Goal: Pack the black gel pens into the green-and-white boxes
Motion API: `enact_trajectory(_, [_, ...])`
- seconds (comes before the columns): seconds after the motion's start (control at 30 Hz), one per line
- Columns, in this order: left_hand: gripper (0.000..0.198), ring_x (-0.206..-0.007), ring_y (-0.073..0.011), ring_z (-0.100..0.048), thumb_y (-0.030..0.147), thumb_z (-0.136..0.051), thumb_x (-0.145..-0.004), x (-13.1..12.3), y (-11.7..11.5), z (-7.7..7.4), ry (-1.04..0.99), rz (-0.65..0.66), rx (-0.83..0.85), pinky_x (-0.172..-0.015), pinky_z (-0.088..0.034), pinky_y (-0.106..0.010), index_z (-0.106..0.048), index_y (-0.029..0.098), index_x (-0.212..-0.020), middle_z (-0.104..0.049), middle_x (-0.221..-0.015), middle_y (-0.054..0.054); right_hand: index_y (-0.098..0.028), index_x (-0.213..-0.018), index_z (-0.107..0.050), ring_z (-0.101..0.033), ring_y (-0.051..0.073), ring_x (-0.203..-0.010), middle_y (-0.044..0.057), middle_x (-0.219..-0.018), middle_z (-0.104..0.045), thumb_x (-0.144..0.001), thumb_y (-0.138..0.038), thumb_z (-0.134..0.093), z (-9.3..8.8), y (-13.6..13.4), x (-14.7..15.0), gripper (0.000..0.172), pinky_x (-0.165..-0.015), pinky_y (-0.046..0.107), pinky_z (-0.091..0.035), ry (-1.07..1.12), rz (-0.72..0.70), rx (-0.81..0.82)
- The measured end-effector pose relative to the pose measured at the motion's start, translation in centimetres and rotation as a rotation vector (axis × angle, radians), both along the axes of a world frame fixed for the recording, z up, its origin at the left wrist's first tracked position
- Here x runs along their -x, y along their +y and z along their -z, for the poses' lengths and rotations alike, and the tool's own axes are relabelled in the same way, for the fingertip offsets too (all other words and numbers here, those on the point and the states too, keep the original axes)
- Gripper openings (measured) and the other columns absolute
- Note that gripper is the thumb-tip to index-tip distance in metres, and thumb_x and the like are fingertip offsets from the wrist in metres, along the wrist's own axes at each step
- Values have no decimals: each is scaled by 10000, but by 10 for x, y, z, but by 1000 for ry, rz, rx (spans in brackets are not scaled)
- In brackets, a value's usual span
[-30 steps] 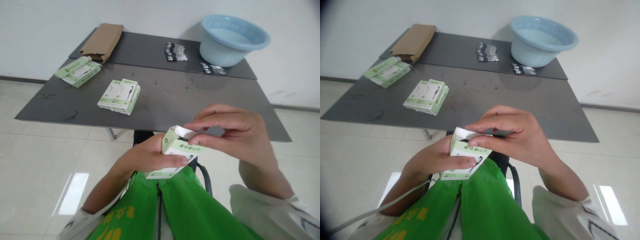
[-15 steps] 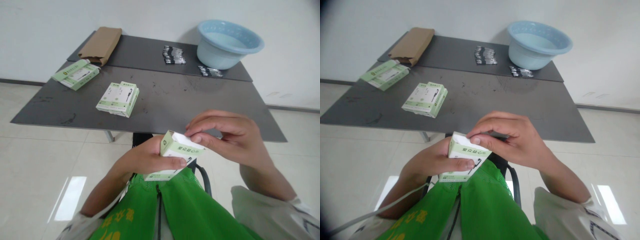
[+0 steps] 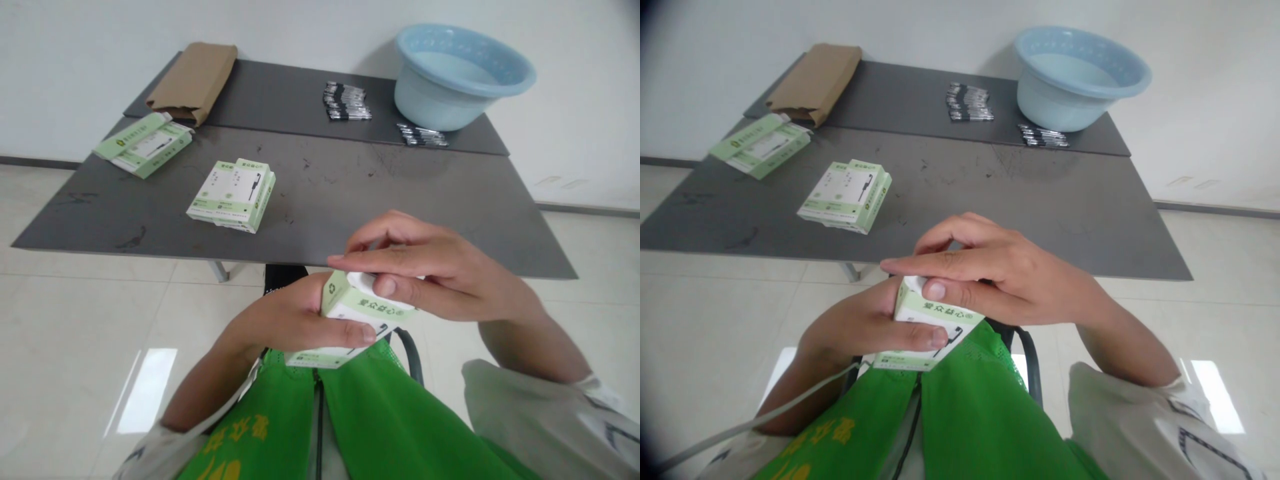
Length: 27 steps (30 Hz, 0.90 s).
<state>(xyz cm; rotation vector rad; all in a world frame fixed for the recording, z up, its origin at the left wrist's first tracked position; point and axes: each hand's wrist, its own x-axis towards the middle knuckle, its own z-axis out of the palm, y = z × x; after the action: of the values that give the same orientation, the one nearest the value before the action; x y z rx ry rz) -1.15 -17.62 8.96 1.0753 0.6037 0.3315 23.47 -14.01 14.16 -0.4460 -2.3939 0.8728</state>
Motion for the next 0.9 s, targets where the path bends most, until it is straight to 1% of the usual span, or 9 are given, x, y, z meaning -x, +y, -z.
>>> enact_trajectory(0.17, [333,-851,-189,-722,375,-887,-896,1,-3,4,-40,6,39,-757,-598,-302,-760,159,-1115,-770,-993,-60,-119,-1460,-727,-685,143,-1237,128,-1335,-731,-1163,-277,-588,0,1,-1,364,-1042,257,-565,-37,-43,9])
enact_trajectory(0.27, [333,-850,-176,-718,370,-897,-891,0,-3,5,-56,15,49,-752,-591,-284,-758,178,-1124,-768,-1009,-42,-137,-1443,-732,-677,161,-1243,128,-1320,-728,-1170,-302,-571,2,0,-3,357,-1045,287,-563,-31,-52,38])
enact_trajectory(0.47, [238,-788,-139,-672,351,-879,-925,-4,0,9,-176,107,23,-689,-563,-232,-755,176,-1028,-725,-904,-14,-150,-1415,-745,-652,192,-1284,142,-1351,-691,-1166,-335,-582,12,-3,-9,350,-1068,336,-554,36,-98,135])
enact_trajectory(0.57, [241,-790,-145,-681,358,-874,-932,-6,0,10,-197,120,-14,-694,-565,-238,-759,174,-1037,-731,-906,-19,-159,-1439,-739,-635,212,-1338,148,-1378,-677,-1162,-330,-588,18,-6,-10,359,-1082,345,-552,83,-115,183])
enact_trajectory(0.73, [253,-805,-145,-673,372,-869,-934,-7,2,9,-209,142,-78,-716,-568,-238,-749,166,-1019,-720,-901,-19,-212,-1480,-726,-597,260,-1430,141,-1409,-680,-1161,-342,-583,26,-11,-7,373,-1188,429,-509,138,-128,228])
enact_trajectory(0.83, [266,-812,-156,-692,380,-865,-934,-7,3,8,-185,177,-61,-710,-579,-245,-754,164,-1042,-734,-916,-29,-234,-1506,-700,-593,257,-1445,129,-1405,-700,-1169,-356,-560,25,-14,-5,385,-1194,439,-514,140,-143,244])
enact_trajectory(0.9, [254,-799,-160,-696,378,-866,-928,-7,3,7,-184,183,-19,-688,-579,-249,-760,172,-1031,-742,-909,-29,-228,-1509,-689,-629,232,-1404,123,-1405,-713,-1171,-361,-557,24,-15,-6,387,-1164,399,-540,133,-132,267])
